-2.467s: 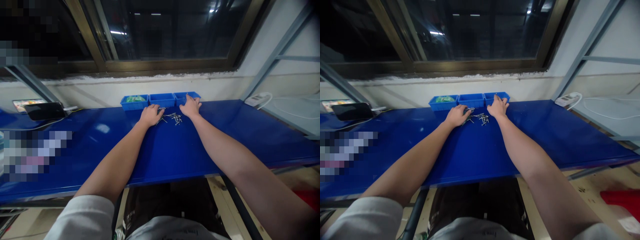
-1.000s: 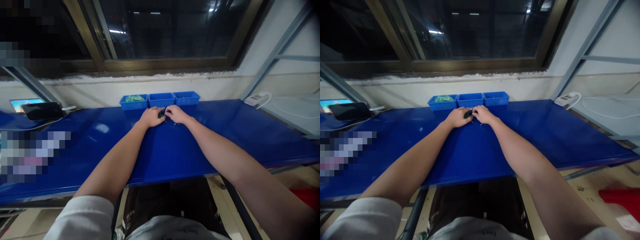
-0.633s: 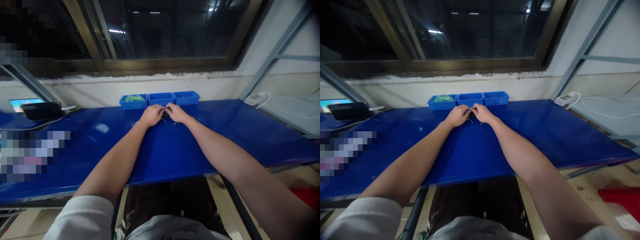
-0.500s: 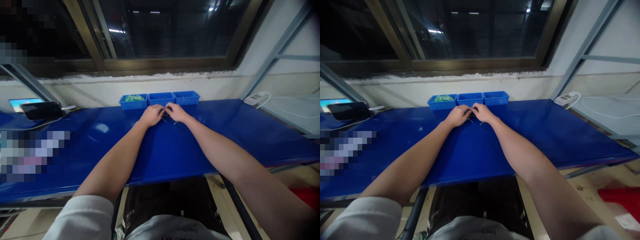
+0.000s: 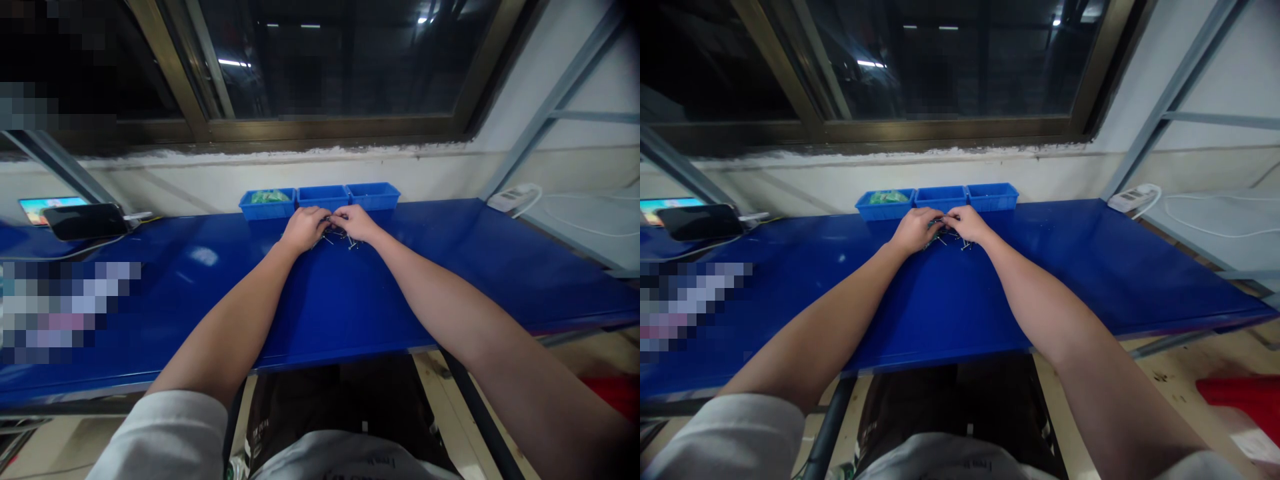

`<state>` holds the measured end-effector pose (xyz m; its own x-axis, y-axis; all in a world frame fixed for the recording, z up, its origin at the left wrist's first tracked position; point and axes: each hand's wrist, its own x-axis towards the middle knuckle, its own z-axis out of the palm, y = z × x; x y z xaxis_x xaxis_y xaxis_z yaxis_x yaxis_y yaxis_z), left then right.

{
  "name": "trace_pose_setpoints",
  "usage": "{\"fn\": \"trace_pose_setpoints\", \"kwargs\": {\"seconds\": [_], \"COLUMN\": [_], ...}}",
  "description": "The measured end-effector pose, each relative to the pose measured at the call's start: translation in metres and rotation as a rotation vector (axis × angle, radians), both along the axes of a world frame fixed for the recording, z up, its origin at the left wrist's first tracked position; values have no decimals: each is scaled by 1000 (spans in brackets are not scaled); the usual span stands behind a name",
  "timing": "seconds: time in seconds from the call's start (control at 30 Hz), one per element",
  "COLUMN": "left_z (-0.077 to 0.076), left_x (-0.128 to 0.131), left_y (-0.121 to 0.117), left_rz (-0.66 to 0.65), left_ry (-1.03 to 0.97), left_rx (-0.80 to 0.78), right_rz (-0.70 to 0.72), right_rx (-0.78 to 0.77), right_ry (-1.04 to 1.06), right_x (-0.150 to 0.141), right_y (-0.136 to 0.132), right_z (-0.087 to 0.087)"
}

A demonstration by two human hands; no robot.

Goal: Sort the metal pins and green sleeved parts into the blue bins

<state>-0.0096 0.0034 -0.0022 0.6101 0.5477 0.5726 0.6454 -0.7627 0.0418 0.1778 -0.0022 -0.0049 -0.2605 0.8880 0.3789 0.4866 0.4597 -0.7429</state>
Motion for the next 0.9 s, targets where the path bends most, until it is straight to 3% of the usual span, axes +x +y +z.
{"fn": "trace_pose_setpoints", "kwargs": {"seconds": [0.27, 0.57, 0.73, 0.9], "left_z": [0, 0, 1, 3], "left_x": [-2, -3, -2, 0], "left_y": [1, 2, 0, -3], "left_rz": [-24, 41, 85, 89], "left_ry": [7, -72, -48, -37], "left_rx": [110, 57, 35, 10], "right_rz": [-6, -75, -39, -26], "right_rx": [-9, 64, 72, -2], "right_ry": [47, 65, 85, 187], "right_x": [3, 4, 4, 0], "right_y": [0, 2, -1, -2], "right_z": [0, -3, -1, 3]}}
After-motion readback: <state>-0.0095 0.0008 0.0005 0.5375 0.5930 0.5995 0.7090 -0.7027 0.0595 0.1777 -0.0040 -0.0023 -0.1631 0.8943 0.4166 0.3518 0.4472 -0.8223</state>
